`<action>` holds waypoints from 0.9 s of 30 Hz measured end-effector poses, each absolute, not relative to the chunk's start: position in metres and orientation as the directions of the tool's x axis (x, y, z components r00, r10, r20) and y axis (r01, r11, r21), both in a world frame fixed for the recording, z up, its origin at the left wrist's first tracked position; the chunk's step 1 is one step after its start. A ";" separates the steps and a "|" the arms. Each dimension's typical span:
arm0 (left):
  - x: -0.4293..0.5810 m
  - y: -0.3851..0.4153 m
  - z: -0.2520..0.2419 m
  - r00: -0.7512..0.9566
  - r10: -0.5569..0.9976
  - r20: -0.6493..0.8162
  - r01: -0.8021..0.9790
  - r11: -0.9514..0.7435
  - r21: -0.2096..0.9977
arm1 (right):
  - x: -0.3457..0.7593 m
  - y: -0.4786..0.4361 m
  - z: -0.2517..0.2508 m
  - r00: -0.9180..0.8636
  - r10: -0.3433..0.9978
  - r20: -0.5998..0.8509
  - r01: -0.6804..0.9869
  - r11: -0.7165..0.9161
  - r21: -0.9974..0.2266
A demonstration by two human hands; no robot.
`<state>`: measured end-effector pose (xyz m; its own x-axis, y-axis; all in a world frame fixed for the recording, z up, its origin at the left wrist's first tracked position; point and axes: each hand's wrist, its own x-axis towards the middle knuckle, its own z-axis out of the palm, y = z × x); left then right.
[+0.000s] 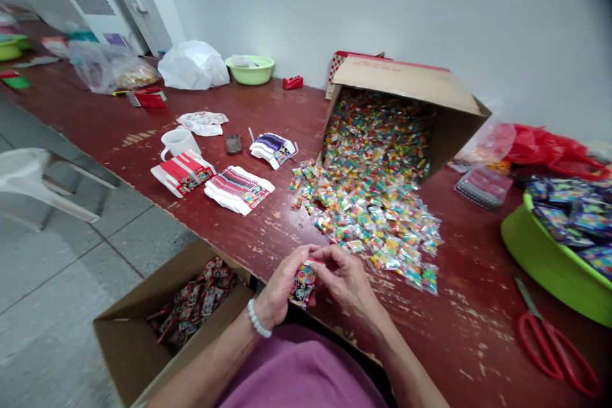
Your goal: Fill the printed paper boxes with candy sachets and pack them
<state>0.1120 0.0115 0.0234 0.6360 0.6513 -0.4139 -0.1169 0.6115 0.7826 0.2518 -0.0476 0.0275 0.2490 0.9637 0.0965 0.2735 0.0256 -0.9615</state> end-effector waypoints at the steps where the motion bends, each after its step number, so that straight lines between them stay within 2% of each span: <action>1: 0.113 0.011 0.024 0.651 0.637 -0.413 -0.119 0.623 0.773 | 0.250 -0.046 0.027 0.250 0.966 0.064 0.196 0.014 -0.981; 4: 0.115 0.012 0.027 0.714 0.530 -0.458 -0.083 0.713 0.696 | 0.245 -0.043 0.027 0.215 0.975 -0.061 -0.049 -0.051 -0.997; 6: 0.114 0.013 0.027 0.715 0.509 -0.480 -0.066 0.732 0.679 | 0.243 -0.043 0.028 0.222 0.969 -0.106 -0.104 -0.084 -0.991; 8: 0.111 0.015 0.025 0.688 0.529 -0.496 -0.060 0.723 0.689 | 0.242 -0.044 0.029 0.259 0.965 -0.050 -0.016 -0.047 -0.999; 12: 0.105 0.017 0.019 0.675 0.543 -0.500 -0.122 0.750 0.650 | 0.242 -0.051 0.031 0.186 0.959 0.214 0.298 0.153 -0.942; 14: 0.103 0.018 0.016 0.706 0.504 -0.497 -0.148 0.792 0.593 | 0.240 -0.054 0.029 0.146 0.950 0.274 0.335 0.213 -0.918; 16: 0.102 0.018 0.014 0.718 0.491 -0.494 -0.161 0.807 0.567 | 0.237 -0.056 0.026 0.175 0.945 0.277 0.294 0.218 -0.930; 22: 0.103 0.015 0.020 0.668 0.524 -0.529 -0.142 0.788 0.600 | 0.231 -0.055 0.021 0.264 0.964 -0.041 -0.015 -0.038 -0.999; 25: 0.102 0.012 0.024 0.652 0.551 -0.521 -0.157 0.770 0.619 | 0.229 -0.053 0.021 0.265 0.951 -0.160 -0.237 -0.096 -0.967; 27: 0.103 0.010 0.025 0.643 0.558 -0.524 -0.155 0.765 0.625 | 0.227 -0.051 0.022 0.215 0.943 -0.255 -0.406 -0.151 -0.901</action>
<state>0.1033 0.0101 0.0255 0.6431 0.5585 -0.5240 -0.1552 0.7651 0.6249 0.2273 -0.0510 0.0217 0.2152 0.9426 -0.2552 -0.4064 -0.1512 -0.9011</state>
